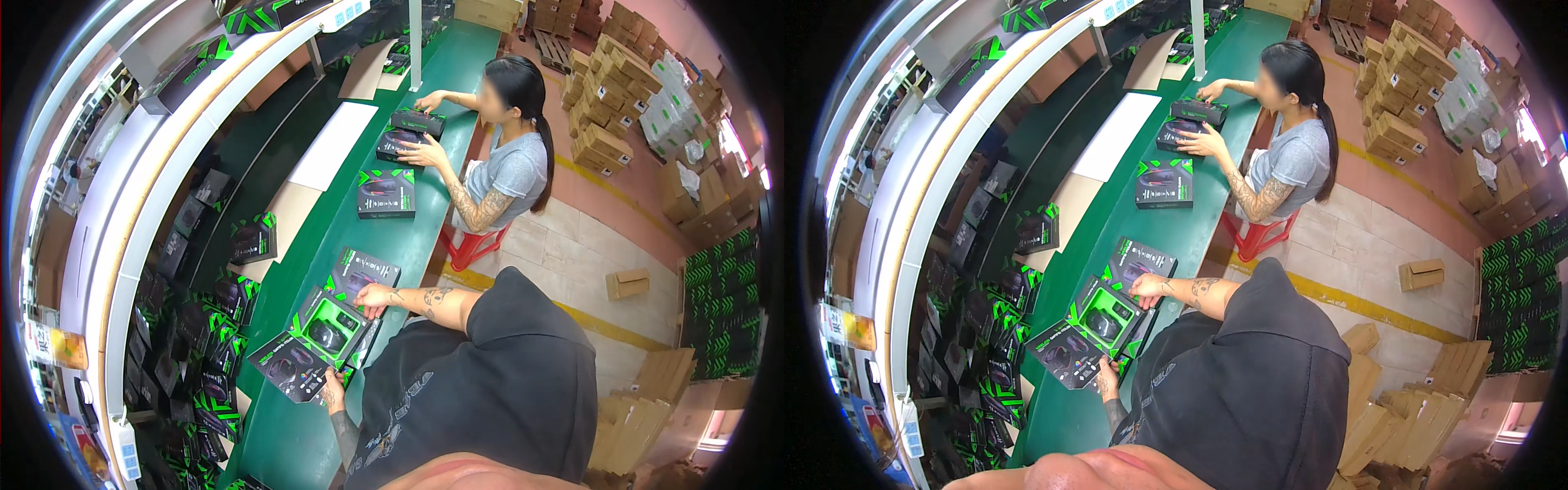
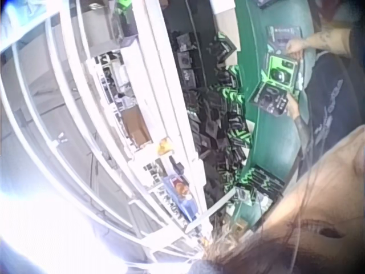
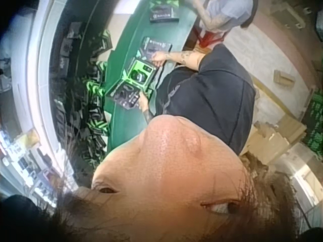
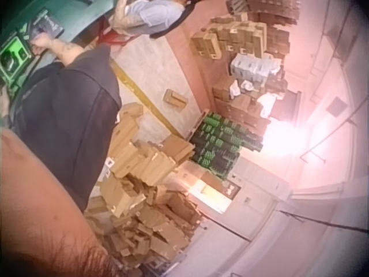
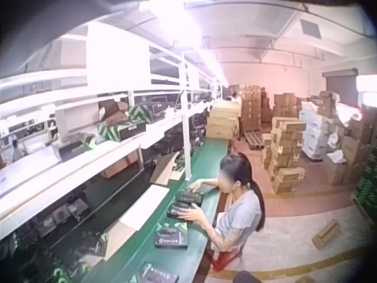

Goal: Sorting and arranging computer mouse packaging on an assembly line conveyor belt.

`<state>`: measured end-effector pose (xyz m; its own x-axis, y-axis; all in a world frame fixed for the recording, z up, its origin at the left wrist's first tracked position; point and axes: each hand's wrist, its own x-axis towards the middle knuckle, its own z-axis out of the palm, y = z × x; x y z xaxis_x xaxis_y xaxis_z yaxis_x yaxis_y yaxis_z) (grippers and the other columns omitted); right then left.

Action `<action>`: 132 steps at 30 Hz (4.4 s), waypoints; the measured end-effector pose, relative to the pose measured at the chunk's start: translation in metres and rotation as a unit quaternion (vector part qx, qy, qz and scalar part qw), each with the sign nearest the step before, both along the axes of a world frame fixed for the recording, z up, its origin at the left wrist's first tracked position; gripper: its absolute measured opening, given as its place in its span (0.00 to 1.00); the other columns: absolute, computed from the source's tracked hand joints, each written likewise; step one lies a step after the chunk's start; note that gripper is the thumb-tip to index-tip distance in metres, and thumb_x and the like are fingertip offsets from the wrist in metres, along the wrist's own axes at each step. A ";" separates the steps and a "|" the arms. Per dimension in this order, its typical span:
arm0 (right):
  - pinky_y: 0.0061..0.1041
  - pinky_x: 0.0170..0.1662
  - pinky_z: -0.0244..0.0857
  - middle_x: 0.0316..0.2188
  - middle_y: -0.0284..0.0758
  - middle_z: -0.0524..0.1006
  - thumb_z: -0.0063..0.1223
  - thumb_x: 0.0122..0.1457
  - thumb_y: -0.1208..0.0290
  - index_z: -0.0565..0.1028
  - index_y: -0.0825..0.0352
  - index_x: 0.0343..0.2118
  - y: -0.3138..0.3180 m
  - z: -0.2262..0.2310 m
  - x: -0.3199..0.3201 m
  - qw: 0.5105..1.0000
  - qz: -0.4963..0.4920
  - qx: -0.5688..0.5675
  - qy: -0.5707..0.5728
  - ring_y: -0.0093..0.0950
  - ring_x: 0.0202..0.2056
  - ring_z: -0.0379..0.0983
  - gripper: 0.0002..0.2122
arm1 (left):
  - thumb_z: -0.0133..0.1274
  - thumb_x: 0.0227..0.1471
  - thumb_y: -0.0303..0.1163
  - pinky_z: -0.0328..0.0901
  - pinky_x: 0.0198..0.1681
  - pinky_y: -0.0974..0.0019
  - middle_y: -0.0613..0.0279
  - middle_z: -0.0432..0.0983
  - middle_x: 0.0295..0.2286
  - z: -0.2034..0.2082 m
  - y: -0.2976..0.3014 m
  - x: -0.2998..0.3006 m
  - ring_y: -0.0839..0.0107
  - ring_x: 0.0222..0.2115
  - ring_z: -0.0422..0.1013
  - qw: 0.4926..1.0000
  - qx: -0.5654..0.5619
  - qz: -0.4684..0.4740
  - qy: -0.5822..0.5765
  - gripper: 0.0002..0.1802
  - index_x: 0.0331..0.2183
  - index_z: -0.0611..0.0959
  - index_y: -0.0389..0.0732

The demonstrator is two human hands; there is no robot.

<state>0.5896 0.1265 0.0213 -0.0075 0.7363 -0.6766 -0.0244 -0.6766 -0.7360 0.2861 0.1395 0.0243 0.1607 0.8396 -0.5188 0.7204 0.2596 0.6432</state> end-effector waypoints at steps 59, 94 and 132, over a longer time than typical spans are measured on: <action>0.24 0.25 0.70 0.22 0.36 0.77 0.41 0.57 0.47 0.75 0.66 0.31 -0.039 0.000 -0.083 0.991 0.047 0.108 -0.060 0.24 0.21 0.74 0.23 | 0.42 0.54 0.42 0.58 0.15 0.48 0.47 0.73 0.17 0.008 -0.043 -0.097 0.49 0.15 0.70 0.873 0.261 -0.381 0.157 0.32 0.56 0.52 0.45; 0.26 0.51 0.58 0.47 0.43 0.69 0.53 0.52 0.54 0.63 0.69 0.53 -0.084 0.044 -0.111 0.951 0.104 0.207 -0.202 0.32 0.49 0.65 0.29 | 0.62 0.34 0.51 0.60 0.49 0.56 0.52 0.63 0.49 0.024 -0.100 -0.166 0.59 0.52 0.59 0.772 0.544 -0.223 0.240 0.44 0.51 0.66 0.38; 0.29 0.46 0.61 0.41 0.48 0.68 0.47 0.55 0.52 0.61 0.73 0.53 -0.053 0.032 -0.160 0.901 0.262 0.181 -0.293 0.40 0.42 0.68 0.31 | 0.49 0.48 0.54 0.41 0.60 0.61 0.48 0.45 0.58 -0.041 -0.077 -0.179 0.55 0.60 0.40 0.982 0.117 0.139 -0.048 0.40 0.55 0.62 0.39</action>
<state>0.4293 0.0735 0.0532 -0.1383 0.9084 -0.3945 0.6939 -0.1953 -0.6931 0.1070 0.0626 -0.0167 -0.0538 0.9521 -0.3010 0.5760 0.2758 0.7695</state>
